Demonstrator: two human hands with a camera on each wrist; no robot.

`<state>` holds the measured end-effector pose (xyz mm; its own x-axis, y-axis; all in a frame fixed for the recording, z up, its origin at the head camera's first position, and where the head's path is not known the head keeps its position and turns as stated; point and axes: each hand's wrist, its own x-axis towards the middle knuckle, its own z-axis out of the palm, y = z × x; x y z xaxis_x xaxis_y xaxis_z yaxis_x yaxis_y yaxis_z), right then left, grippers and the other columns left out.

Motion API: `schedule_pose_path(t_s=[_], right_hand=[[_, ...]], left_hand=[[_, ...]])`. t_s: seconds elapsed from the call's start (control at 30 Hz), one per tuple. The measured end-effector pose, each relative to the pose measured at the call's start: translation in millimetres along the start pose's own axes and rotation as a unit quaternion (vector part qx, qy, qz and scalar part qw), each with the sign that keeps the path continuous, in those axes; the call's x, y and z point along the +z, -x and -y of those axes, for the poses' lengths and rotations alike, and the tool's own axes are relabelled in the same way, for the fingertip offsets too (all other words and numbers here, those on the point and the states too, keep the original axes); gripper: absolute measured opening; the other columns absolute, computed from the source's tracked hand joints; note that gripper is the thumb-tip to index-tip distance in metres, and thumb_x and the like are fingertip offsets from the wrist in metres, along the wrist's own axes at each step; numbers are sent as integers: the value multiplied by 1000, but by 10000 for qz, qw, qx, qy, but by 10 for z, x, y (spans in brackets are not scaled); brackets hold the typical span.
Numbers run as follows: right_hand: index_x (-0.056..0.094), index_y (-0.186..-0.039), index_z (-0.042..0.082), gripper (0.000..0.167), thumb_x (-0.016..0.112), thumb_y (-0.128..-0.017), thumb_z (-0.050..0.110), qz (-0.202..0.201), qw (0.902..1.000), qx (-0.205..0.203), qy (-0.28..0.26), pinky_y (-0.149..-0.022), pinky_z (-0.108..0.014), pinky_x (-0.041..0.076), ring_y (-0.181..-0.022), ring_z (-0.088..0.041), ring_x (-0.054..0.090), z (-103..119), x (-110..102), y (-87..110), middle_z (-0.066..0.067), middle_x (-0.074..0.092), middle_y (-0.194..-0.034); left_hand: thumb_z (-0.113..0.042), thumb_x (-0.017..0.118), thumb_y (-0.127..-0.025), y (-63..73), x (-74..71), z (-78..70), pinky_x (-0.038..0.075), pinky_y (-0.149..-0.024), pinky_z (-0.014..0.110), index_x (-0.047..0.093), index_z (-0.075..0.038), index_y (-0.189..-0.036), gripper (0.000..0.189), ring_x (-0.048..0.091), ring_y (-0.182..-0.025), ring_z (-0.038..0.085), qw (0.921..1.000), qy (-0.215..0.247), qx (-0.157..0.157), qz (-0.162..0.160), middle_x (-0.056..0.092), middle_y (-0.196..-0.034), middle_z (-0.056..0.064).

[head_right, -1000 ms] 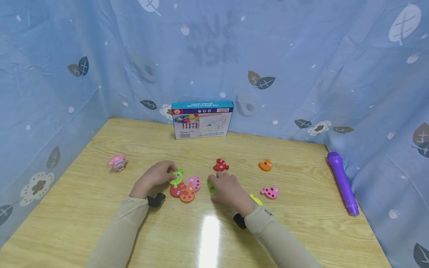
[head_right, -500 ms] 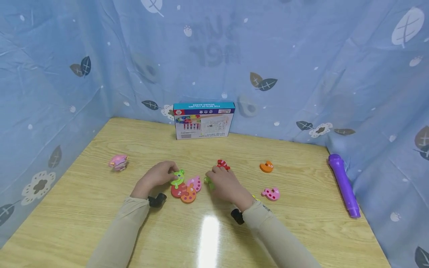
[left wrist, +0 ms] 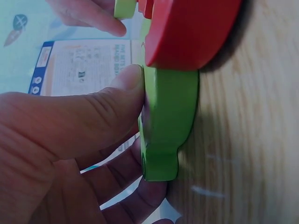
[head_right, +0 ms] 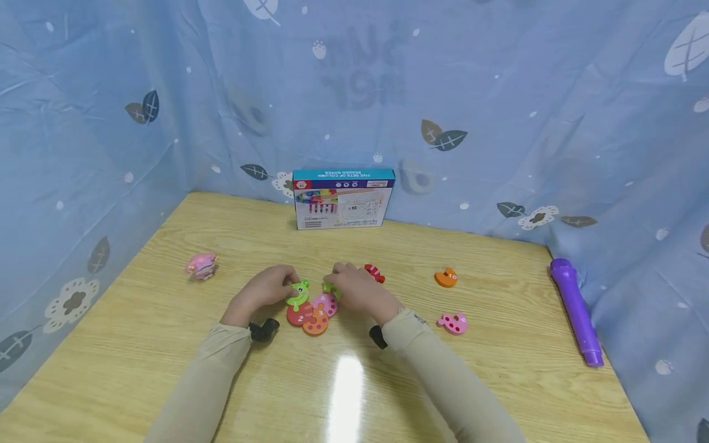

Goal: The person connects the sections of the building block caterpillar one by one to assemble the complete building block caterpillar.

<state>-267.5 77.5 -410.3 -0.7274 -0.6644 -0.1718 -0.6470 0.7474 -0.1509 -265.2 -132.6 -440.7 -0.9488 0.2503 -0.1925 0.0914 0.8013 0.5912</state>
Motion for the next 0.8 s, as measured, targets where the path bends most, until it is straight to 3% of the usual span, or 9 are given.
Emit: schedule_pose_path(t_s=[0.47, 0.63, 0.8], right_hand=[[62, -118, 16, 40, 70, -79, 6, 103, 9990, -375, 204, -78, -36, 45, -100, -21, 50, 24, -71, -44, -3, 54, -109], [64, -114, 21, 39, 71, -79, 7, 229, 9984, -312, 412, -72, -33, 44, -93, -18, 48, 23, -48, -63, 0, 54, -104], [62, -117, 20, 42, 73, -78, 10, 407, 9978, -274, 451, -75, -34, 45, -95, -19, 49, 12, -28, -85, -1, 54, -106]], left_hand=[[-17, 71, -80, -18, -9, -7, 42, -70, 32, 64, -9, -95, 18, 50, -74, 16, 9999, -75, 71, -6, 56, -81, 0], [-17, 71, -80, -18, -16, -15, 42, -70, 32, 64, -9, -95, 18, 50, -74, 16, 10000, -80, 47, 16, 56, -81, 0], [-17, 70, -81, -11, -15, -14, 42, -70, 32, 63, -9, -94, 17, 50, -74, 16, 10000, -64, -7, 52, 56, -81, 1]])
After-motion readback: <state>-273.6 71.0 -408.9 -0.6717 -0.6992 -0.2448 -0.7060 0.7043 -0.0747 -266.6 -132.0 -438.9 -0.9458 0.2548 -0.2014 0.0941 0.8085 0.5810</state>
